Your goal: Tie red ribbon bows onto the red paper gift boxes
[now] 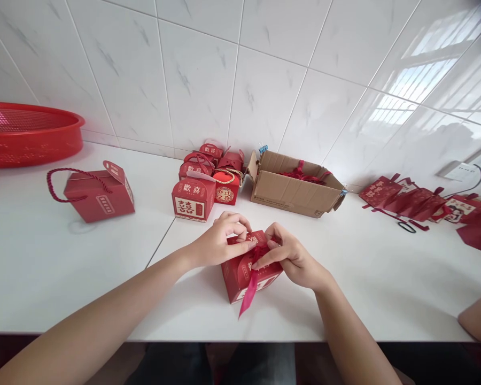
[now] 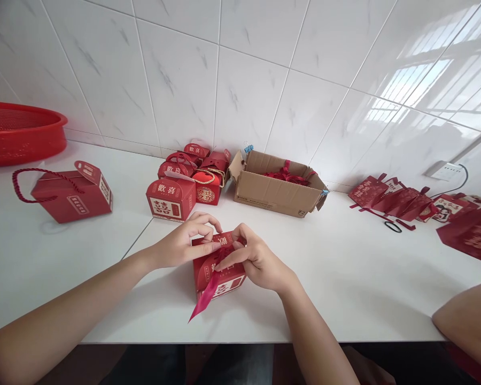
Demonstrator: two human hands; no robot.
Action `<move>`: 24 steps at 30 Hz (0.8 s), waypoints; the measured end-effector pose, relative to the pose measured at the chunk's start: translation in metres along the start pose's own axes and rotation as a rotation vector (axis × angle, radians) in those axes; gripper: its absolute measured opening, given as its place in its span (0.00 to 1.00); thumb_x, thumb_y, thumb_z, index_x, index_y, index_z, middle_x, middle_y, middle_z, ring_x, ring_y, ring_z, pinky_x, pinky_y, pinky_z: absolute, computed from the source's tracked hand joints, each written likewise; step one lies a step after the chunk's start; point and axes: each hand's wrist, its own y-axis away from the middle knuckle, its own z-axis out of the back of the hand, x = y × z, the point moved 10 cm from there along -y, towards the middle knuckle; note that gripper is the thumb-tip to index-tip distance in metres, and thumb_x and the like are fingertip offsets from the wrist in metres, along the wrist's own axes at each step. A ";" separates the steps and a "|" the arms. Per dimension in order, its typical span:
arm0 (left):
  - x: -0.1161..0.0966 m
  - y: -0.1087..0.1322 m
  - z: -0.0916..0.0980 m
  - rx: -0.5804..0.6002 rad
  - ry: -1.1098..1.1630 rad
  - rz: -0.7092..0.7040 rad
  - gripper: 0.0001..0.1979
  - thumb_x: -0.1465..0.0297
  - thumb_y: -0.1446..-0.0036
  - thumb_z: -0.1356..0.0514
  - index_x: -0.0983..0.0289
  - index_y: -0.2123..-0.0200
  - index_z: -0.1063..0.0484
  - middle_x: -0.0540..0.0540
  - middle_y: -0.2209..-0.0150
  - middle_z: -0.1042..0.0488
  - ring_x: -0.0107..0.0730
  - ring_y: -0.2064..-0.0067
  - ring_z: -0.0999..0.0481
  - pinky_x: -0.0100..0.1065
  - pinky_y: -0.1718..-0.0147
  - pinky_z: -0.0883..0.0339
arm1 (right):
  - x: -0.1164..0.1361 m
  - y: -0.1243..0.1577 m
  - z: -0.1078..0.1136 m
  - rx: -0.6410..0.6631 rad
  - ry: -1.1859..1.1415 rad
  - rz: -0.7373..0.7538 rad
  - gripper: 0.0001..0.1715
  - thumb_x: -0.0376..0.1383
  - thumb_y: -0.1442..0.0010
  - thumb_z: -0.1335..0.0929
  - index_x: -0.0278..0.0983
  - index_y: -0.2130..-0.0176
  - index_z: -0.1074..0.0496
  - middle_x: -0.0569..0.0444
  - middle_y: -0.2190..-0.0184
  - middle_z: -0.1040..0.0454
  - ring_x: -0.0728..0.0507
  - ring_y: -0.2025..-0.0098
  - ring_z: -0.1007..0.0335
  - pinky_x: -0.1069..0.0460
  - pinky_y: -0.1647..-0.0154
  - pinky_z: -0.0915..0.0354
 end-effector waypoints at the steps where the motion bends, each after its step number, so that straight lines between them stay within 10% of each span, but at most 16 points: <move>1: 0.001 0.000 0.000 0.005 -0.004 0.004 0.18 0.61 0.44 0.42 0.64 0.81 0.39 0.53 0.57 0.30 0.41 0.50 0.37 0.44 0.51 0.41 | 0.000 0.000 0.000 0.006 0.002 0.003 0.27 0.28 0.33 0.45 0.46 0.62 0.20 0.51 0.65 0.41 0.47 0.61 0.39 0.49 0.60 0.34; 14: 0.000 0.002 0.004 0.083 -0.045 -0.014 0.15 0.66 0.47 0.42 0.64 0.82 0.40 0.54 0.55 0.31 0.43 0.47 0.39 0.43 0.50 0.42 | -0.001 0.008 0.013 -0.012 0.026 0.031 0.28 0.26 0.34 0.44 0.43 0.66 0.20 0.54 0.68 0.46 0.49 0.66 0.43 0.52 0.65 0.39; 24: -0.005 0.002 0.004 0.036 -0.039 -0.052 0.16 0.66 0.49 0.41 0.63 0.81 0.45 0.55 0.59 0.30 0.42 0.51 0.35 0.42 0.52 0.41 | 0.005 0.003 0.019 -0.113 0.167 -0.006 0.17 0.34 0.38 0.35 0.42 0.49 0.28 0.51 0.63 0.38 0.48 0.64 0.37 0.50 0.62 0.34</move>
